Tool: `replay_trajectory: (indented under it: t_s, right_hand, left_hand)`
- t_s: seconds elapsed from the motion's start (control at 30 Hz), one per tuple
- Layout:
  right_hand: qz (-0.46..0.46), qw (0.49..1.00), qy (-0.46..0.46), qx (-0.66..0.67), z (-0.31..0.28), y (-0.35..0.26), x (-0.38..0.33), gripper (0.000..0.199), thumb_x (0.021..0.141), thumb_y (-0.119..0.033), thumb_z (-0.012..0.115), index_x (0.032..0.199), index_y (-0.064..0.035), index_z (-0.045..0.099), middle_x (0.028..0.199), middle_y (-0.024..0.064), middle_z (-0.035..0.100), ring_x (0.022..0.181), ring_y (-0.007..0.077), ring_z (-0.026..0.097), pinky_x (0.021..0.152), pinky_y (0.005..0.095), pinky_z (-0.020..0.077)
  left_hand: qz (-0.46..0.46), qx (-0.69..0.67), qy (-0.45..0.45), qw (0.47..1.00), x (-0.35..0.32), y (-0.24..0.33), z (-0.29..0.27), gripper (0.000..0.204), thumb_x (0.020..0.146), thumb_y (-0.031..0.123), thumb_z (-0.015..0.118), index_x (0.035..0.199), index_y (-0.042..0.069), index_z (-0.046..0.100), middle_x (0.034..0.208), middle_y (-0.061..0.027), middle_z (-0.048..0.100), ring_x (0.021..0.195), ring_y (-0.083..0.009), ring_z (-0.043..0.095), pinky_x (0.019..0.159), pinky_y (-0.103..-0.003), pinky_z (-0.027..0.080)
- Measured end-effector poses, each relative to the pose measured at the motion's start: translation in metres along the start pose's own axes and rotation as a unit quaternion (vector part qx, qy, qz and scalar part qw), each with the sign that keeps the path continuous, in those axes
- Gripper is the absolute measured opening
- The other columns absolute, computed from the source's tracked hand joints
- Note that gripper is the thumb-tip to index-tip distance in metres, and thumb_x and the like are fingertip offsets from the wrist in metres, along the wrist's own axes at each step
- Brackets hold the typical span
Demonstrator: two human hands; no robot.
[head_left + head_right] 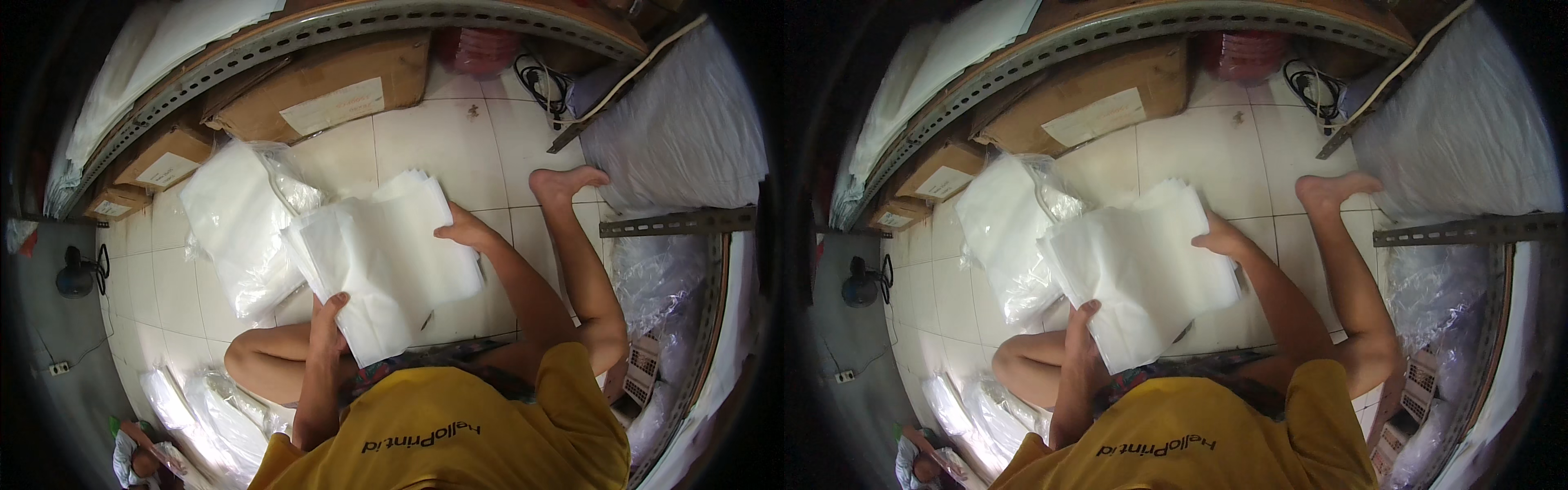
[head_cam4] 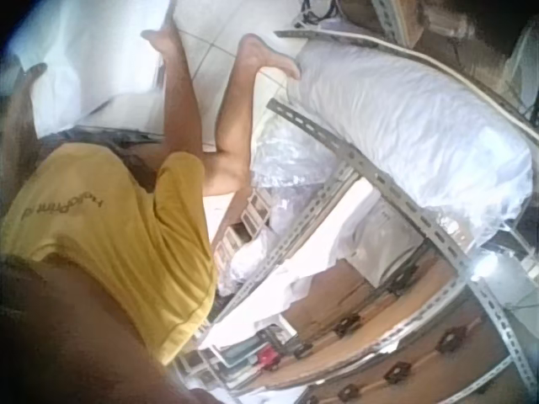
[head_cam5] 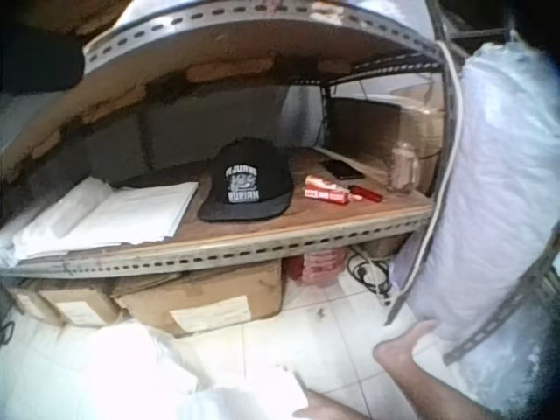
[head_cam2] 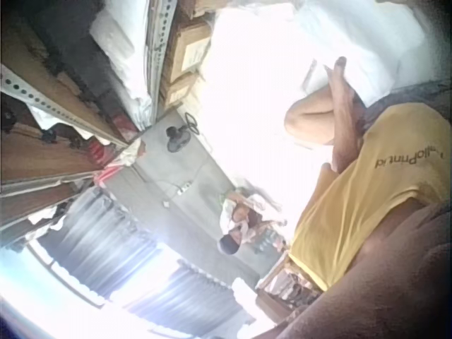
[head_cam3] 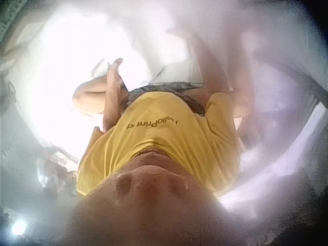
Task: The person sits on the floor and repeatedly unpacks stacks of white sheets from plastic bags. They fold each stack by hand and place them onto a nearby metal shelf. The process is repeated for multiple packages.
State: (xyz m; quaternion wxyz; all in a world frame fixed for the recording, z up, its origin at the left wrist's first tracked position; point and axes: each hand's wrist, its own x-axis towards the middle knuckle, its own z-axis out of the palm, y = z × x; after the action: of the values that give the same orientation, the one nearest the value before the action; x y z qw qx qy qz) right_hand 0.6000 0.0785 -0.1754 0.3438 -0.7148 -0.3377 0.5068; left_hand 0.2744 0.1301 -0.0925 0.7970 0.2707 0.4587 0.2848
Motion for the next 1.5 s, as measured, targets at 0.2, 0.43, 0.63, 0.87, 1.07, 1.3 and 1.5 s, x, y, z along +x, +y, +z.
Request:
replay_trajectory:
  t_s: [0.2,0.43,0.63,0.87,1.07,1.3,1.5]
  right_hand:
    - [-0.021,0.985,0.038,0.169,-0.074,0.035,-0.050,0.045,0.085,-0.014,0.068,0.127,-0.0006,0.059,0.112,0.0088,0.068,0.102,0.0178,0.063,0.092,0.0355,0.0495]
    - [0.006,0.958,0.194,0.213,-0.126,0.048,-0.089,0.051,0.090,-0.013,0.064,0.136,0.0021,0.048,0.130,0.0134,0.058,0.117,0.0246,0.057,0.101,0.0368,0.0449]
    - [0.055,0.971,0.226,0.063,-0.112,0.088,-0.054,0.061,0.085,-0.010,0.068,0.140,0.0004,0.044,0.141,0.0159,0.051,0.134,0.0286,0.045,0.112,0.0389,0.0341]
    - [-0.015,0.934,0.310,-0.177,-0.099,0.053,-0.055,0.051,0.085,-0.025,0.068,0.127,-0.0002,0.053,0.119,0.0216,0.063,0.115,0.0362,0.058,0.099,0.0422,0.0453]
    - [-0.023,0.930,0.309,-0.197,-0.021,-0.014,-0.025,0.060,0.081,-0.036,0.073,0.123,0.0017,0.055,0.126,0.0253,0.057,0.119,0.0389,0.054,0.100,0.0450,0.0437]
    - [0.044,0.955,0.292,-0.027,-0.043,0.049,-0.005,0.060,0.078,-0.018,0.071,0.130,0.0028,0.049,0.118,0.0219,0.062,0.113,0.0362,0.059,0.098,0.0433,0.0465]
    - [-0.054,0.980,0.189,-0.015,-0.014,-0.059,-0.027,0.080,0.079,-0.032,0.076,0.140,0.0055,0.041,0.128,0.0290,0.055,0.118,0.0373,0.056,0.097,0.0431,0.0476]
  left_hand:
    - [-0.055,0.048,-0.057,0.996,0.040,0.032,0.037,0.071,0.079,0.010,0.059,0.144,-0.001,0.032,0.121,-0.0198,0.055,0.107,-0.0325,0.060,0.091,-0.044,0.054]
    - [-0.025,0.271,-0.165,0.948,0.171,0.030,0.082,0.081,0.077,0.014,0.070,0.143,0.000,0.024,0.126,-0.0223,0.050,0.112,-0.0335,0.056,0.094,-0.044,0.052]
    - [-0.045,0.337,-0.109,0.934,0.208,0.014,0.082,0.096,0.074,0.019,0.077,0.144,-0.001,0.015,0.130,-0.0235,0.046,0.118,-0.0351,0.053,0.097,-0.045,0.049]
    - [0.006,0.442,-0.091,0.892,0.200,-0.001,0.073,0.107,0.069,0.023,0.085,0.144,-0.004,0.014,0.127,-0.0257,0.050,0.114,-0.0346,0.057,0.094,-0.043,0.052]
    - [-0.033,0.342,-0.082,0.936,0.206,-0.008,0.062,0.080,0.072,0.016,0.082,0.131,-0.012,0.036,0.116,-0.0240,0.056,0.102,-0.0314,0.062,0.084,-0.040,0.056]
    - [-0.045,0.309,-0.112,0.943,0.186,-0.012,0.084,0.072,0.078,0.020,0.079,0.129,-0.010,0.039,0.116,-0.0236,0.057,0.102,-0.0327,0.063,0.083,-0.044,0.057]
    - [-0.076,0.235,-0.079,0.966,0.176,-0.027,0.081,0.081,0.079,0.025,0.080,0.133,-0.009,0.030,0.124,-0.0260,0.050,0.111,-0.0358,0.058,0.086,-0.046,0.056]
